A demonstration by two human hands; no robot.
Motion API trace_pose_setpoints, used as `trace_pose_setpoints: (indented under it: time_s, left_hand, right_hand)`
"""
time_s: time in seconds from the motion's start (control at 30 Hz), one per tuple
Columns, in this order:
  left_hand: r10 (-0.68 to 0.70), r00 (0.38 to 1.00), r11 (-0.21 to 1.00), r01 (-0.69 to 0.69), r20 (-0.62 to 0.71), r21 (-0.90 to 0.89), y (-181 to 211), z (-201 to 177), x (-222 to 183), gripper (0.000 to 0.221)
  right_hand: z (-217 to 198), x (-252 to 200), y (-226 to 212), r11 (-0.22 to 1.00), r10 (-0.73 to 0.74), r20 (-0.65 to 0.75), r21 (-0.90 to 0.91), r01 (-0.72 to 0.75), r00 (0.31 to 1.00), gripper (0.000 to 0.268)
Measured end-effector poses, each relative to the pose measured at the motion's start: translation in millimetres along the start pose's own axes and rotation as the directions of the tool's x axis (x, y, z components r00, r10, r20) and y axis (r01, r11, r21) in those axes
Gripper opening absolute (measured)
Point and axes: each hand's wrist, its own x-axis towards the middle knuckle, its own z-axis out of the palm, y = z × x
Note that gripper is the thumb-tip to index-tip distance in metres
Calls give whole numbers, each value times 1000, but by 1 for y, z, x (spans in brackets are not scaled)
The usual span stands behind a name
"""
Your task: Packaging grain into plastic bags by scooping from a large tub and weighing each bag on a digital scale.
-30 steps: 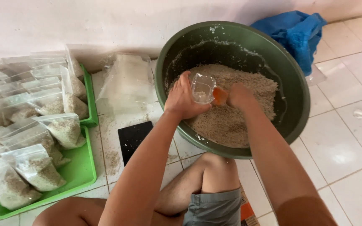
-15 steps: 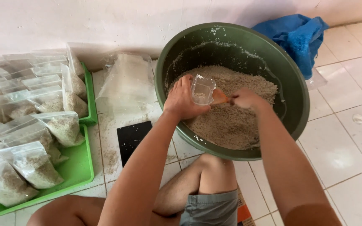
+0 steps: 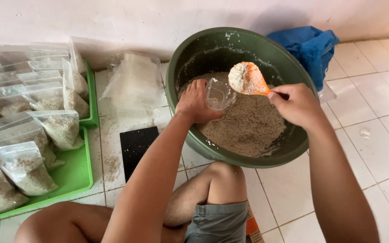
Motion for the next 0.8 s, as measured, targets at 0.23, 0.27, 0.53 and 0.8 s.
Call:
trace_pose_setpoints:
  time_s: [0.23,0.27,0.53,0.8]
  left_hand:
    - [23,1000,999,-23,5,-26,2,-4,-4,104]
    - [26,1000,999,-26,1,-28,1,-3,-4,104]
    - [-5,1000,1000,5,9,14,0,2,1,108]
    - [30,999,999,-30,-46,-13,1,-2,-3,102]
  right_hand:
    - [38,-9,-17,938,-329,-171,-171,301,929,27]
    - [43,-9,-21,915,-357,-188,-267,302,915,27]
    - [58,-23,-40,716,-487,-235,-660,230,841,19]
    - [46,-16,-26,792,-452,-365,-584,178,814,15]
